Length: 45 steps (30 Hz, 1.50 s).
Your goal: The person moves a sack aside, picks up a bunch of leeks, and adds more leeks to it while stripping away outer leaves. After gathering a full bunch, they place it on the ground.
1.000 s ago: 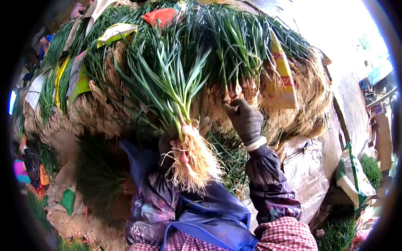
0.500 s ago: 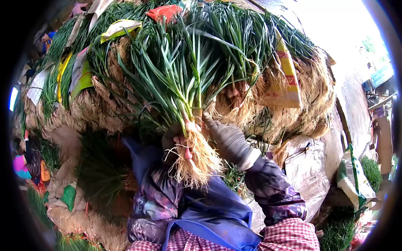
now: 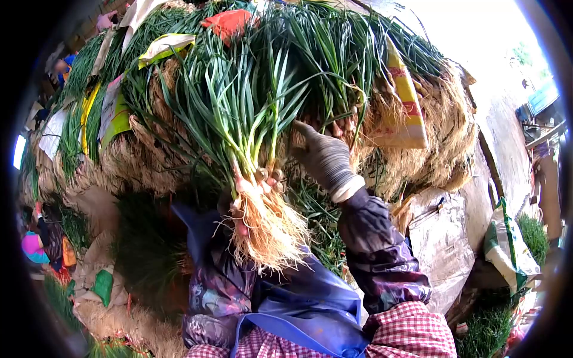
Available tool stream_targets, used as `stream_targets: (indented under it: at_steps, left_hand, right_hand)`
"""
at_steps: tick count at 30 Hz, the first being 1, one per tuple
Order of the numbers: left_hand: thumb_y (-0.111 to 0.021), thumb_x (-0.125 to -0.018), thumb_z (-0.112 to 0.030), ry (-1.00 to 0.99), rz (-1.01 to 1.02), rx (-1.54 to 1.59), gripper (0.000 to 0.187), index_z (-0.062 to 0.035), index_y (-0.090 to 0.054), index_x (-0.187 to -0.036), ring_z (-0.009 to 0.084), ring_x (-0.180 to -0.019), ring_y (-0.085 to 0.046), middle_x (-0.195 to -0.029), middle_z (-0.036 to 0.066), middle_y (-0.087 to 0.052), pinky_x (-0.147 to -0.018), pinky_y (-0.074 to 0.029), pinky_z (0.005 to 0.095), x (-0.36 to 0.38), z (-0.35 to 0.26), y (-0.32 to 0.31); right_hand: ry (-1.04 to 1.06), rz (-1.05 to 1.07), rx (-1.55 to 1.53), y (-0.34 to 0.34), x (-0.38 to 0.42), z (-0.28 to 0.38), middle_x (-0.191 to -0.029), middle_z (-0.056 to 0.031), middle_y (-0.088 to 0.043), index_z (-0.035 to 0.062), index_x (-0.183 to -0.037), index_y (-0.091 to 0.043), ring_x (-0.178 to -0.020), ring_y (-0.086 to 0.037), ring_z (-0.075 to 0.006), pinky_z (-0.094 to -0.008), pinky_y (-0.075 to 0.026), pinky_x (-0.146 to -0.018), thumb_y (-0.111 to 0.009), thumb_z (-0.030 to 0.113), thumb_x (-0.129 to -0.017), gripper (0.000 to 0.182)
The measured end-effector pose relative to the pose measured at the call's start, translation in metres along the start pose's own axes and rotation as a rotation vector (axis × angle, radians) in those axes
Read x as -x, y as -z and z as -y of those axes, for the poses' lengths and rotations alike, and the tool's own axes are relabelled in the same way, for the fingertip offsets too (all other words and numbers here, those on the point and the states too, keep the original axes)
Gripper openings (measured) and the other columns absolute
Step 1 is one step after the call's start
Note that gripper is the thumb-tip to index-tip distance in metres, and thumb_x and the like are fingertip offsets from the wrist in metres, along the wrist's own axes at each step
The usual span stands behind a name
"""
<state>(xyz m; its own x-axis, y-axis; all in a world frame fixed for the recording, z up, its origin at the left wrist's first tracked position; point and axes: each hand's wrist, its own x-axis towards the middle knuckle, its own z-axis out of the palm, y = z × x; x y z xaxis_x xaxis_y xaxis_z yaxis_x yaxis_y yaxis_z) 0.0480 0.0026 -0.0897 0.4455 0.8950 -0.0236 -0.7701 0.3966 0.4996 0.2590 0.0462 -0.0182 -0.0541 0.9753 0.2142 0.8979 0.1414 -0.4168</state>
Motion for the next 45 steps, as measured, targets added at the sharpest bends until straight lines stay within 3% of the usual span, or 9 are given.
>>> stream_targets:
  at_steps: [7, 12, 15, 18, 24, 27, 34, 40, 45]
  left_hand:
    - [-0.069, -0.079, -0.023, 0.019, 0.006, 0.03, 0.051, -0.0018, -0.052, -0.122, 0.0268, -0.098, -0.056, -0.109, 0.017, -0.057, -0.082, -0.049, 0.0377, -0.001, 0.001, 0.001]
    - [-0.068, -0.079, -0.024, 0.043, 0.015, 0.05, 0.051, -0.0018, -0.051, -0.122, 0.0269, -0.099, -0.056, -0.11, 0.017, -0.056, -0.083, -0.049, 0.0382, -0.002, 0.004, -0.003]
    - [-0.068, -0.079, -0.024, 0.047, 0.015, 0.054, 0.052, -0.0018, -0.051, -0.123, 0.0269, -0.1, -0.055, -0.111, 0.017, -0.056, -0.083, -0.049, 0.0384, -0.001, 0.002, 0.001]
    - [-0.068, -0.079, -0.024, 0.059, 0.022, 0.063, 0.052, -0.0018, -0.05, -0.123, 0.027, -0.1, -0.055, -0.111, 0.017, -0.056, -0.084, -0.049, 0.0387, -0.002, 0.003, 0.002]
    - [-0.068, -0.08, -0.025, 0.071, 0.048, 0.086, 0.053, -0.0018, -0.049, -0.124, 0.0271, -0.102, -0.054, -0.112, 0.017, -0.055, -0.085, -0.048, 0.0393, -0.007, 0.006, 0.006]
    - [-0.067, -0.08, -0.025, 0.073, 0.059, 0.093, 0.054, -0.0018, -0.049, -0.124, 0.0271, -0.102, -0.054, -0.113, 0.017, -0.055, -0.085, -0.048, 0.0396, -0.007, 0.006, 0.005]
    - [-0.067, -0.08, -0.026, 0.083, 0.074, 0.105, 0.055, -0.0018, -0.048, -0.125, 0.0273, -0.104, -0.053, -0.114, 0.017, -0.054, -0.086, -0.048, 0.0402, -0.006, 0.004, 0.005]
    - [-0.066, -0.08, -0.027, 0.08, 0.093, 0.137, 0.056, -0.0018, -0.047, -0.126, 0.0274, -0.105, -0.053, -0.115, 0.016, -0.054, -0.087, -0.047, 0.0408, -0.004, 0.005, 0.008]
    - [-0.066, -0.08, -0.027, 0.095, 0.097, 0.139, 0.056, -0.0018, -0.046, -0.126, 0.0275, -0.106, -0.052, -0.116, 0.016, -0.053, -0.088, -0.047, 0.0412, -0.007, 0.007, 0.008]
  right_hand:
    - [0.315, -0.174, -0.033, -0.044, -0.011, 0.016, -0.065, -0.0112, -0.058, 0.009, -0.079, -0.055, -0.064, -0.059, -0.0345, -0.0445, -0.044, -0.056, -0.065, 0.019, -0.074, 0.015]
    - [-0.504, -0.196, -1.061, -0.085, -0.018, -0.04, -0.068, -0.0089, -0.062, 0.0012, -0.091, -0.063, -0.061, -0.055, -0.0168, -0.0334, -0.049, -0.061, -0.066, 0.022, -0.08, 0.024]
    - [-0.321, 0.298, -1.144, -0.103, 0.01, -0.048, -0.084, -0.0116, -0.066, 0.0016, -0.1, -0.064, -0.073, -0.06, -0.0206, -0.0347, -0.052, -0.072, -0.057, 0.015, -0.086, 0.021]
    - [0.255, 1.056, -0.013, -0.063, 0.047, -0.019, -0.097, -0.0106, -0.067, 0.0115, -0.108, -0.065, -0.086, -0.064, -0.0271, -0.0373, -0.051, -0.083, -0.063, 0.018, -0.078, 0.031]
    - [-0.252, -0.316, -0.171, 0.006, 0.034, -0.017, -0.074, -0.0083, -0.066, 0.0114, -0.092, -0.064, -0.067, -0.064, -0.0238, -0.0321, -0.051, -0.061, -0.071, 0.021, -0.079, 0.017]
    - [-0.309, 0.077, 0.174, 0.003, 0.02, -0.026, -0.07, -0.0112, -0.062, 0.0097, -0.085, -0.064, -0.066, -0.062, -0.0293, -0.0402, -0.048, -0.061, -0.072, 0.029, -0.077, 0.022]
    - [0.117, -0.067, -0.999, -0.014, 0.055, 0.009, -0.069, -0.0008, -0.06, 0.0013, -0.089, -0.063, -0.062, -0.054, -0.0086, -0.0249, -0.047, -0.055, -0.066, 0.008, -0.085, 0.008]
    - [0.278, 0.996, 0.512, -0.092, 0.144, -0.082, -0.06, -0.0046, -0.059, 0.0154, -0.08, -0.066, -0.055, -0.06, -0.0254, -0.0368, -0.049, -0.051, -0.051, 0.035, -0.089, 0.026]
    - [-0.142, 0.115, 0.229, 0.002, 0.085, -0.033, -0.075, -0.0043, -0.065, 0.0158, -0.095, -0.063, -0.066, -0.064, -0.0211, -0.0363, -0.048, -0.054, -0.065, 0.039, -0.081, 0.027]
